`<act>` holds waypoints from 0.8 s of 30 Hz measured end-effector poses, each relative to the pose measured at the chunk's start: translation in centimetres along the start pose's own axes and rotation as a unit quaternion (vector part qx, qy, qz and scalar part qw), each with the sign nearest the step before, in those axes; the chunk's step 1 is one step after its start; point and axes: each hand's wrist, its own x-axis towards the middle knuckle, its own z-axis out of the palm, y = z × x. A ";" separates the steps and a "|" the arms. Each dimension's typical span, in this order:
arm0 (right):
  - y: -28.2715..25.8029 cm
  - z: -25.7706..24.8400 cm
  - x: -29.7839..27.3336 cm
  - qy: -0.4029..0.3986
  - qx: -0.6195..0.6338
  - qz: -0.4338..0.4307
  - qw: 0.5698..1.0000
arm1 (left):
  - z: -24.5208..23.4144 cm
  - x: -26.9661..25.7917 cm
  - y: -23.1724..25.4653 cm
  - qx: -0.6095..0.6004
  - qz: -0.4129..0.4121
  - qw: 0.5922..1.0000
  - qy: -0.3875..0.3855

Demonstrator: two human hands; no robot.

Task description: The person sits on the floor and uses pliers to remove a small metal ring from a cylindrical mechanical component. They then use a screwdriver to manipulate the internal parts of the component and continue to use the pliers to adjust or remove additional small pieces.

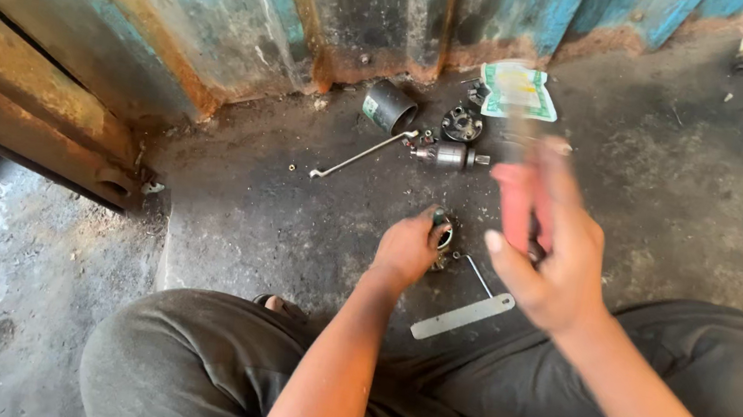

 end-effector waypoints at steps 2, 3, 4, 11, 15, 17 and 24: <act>-0.6 1.9 -1.4 0.113 0.011 0.001 0.994 | 0.0 0.0 -0.2 -0.003 0.004 1.000 0.003; -0.6 2.6 -1.5 -0.012 -0.107 0.060 0.992 | 0.3 -0.2 -0.3 -0.006 0.006 1.000 0.003; -0.6 3.4 -1.0 -0.133 -0.223 0.113 0.959 | 0.3 0.2 -0.4 0.013 -0.008 1.000 -0.024; -1.0 1.2 0.7 -0.009 -0.126 -0.146 0.981 | 0.0 -0.8 -0.3 -0.013 0.010 1.000 -0.017; 0.1 3.0 -1.2 -0.046 -0.097 0.083 0.991 | -0.8 -0.2 0.1 -0.027 0.028 0.999 -0.018; 0.4 3.6 0.0 -0.314 -0.326 0.261 0.853 | -1.3 1.2 0.1 0.028 0.010 0.998 -0.054; -2.8 -1.0 2.7 -0.005 -0.049 0.072 0.996 | -0.8 0.1 -0.4 0.003 0.013 0.999 -0.038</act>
